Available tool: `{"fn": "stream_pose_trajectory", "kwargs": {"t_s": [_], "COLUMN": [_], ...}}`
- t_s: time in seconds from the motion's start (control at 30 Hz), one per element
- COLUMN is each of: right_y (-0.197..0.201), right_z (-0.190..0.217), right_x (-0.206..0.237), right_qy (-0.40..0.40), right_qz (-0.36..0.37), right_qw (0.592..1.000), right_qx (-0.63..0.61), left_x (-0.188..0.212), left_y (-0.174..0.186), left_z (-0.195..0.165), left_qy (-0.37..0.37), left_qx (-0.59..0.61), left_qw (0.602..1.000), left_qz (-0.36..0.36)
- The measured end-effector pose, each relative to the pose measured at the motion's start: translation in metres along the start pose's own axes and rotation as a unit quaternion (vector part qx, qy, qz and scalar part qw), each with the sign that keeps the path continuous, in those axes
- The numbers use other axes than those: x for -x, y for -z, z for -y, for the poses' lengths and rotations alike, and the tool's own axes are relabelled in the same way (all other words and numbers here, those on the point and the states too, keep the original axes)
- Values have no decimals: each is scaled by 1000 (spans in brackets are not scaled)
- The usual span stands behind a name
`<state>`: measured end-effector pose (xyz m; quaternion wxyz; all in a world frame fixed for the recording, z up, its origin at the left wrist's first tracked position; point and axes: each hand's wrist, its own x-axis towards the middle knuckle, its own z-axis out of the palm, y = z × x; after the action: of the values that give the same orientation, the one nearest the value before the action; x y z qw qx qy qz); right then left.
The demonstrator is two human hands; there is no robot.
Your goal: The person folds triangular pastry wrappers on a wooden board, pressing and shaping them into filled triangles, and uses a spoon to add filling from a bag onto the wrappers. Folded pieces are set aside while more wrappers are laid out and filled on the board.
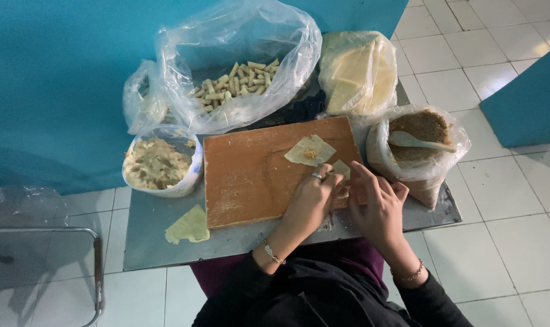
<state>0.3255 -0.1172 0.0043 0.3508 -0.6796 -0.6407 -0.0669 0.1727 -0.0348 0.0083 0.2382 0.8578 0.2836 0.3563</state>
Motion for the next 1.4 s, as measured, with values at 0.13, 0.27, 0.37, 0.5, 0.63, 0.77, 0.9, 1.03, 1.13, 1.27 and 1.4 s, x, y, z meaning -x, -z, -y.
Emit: {"fn": "stream_pose_trajectory", "kwargs": {"t_s": [0.13, 0.27, 0.37, 0.5, 0.63, 0.77, 0.9, 1.03, 1.13, 1.27, 1.4], "right_y": [-1, 5, 13, 20, 13, 4, -3, -4, -1, 3, 6], "right_z": [-5, -11, -17, -24, -27, -33, -35, -31, -28, -19, -11], "right_x": [0, -4, -10, -15, -11, -6, -7, -14, -21, -29, -34], "right_qy": [9, -21, 8, 72, 74, 101, 117, 105, 86, 55, 3], "right_qz": [3, 57, 76, 83, 85, 52, 3, -19, 15, 33, 53], "right_qw": [1000, 996, 995, 992, 994, 993, 993, 993, 995, 996, 994], "right_qx": [-13, -70, -58, -61, -9, 19, -14, -41, -52, -69, -95], "left_x": [-1, -5, -8, -7, -9, -16, -17, -14, -14, -15, -19], "left_y": [7, 15, 16, 8, 3, 1, 3, 5, 2, -9, -16], "left_z": [2, 11, 22, 32, 38, 39, 36, 35, 35, 31, 28], "left_qy": [-8, -27, -71, -151, -121, -36, -40, -42, -29, 13, 73], "left_qx": [5, 16, -7, -87, -23, 48, 51, 53, 46, 69, 89], "left_qw": [999, 994, 991, 980, 988, 993, 995, 994, 995, 997, 993], "left_qz": [41, 104, 111, 99, 88, 103, 81, 90, 83, 38, -7]}}
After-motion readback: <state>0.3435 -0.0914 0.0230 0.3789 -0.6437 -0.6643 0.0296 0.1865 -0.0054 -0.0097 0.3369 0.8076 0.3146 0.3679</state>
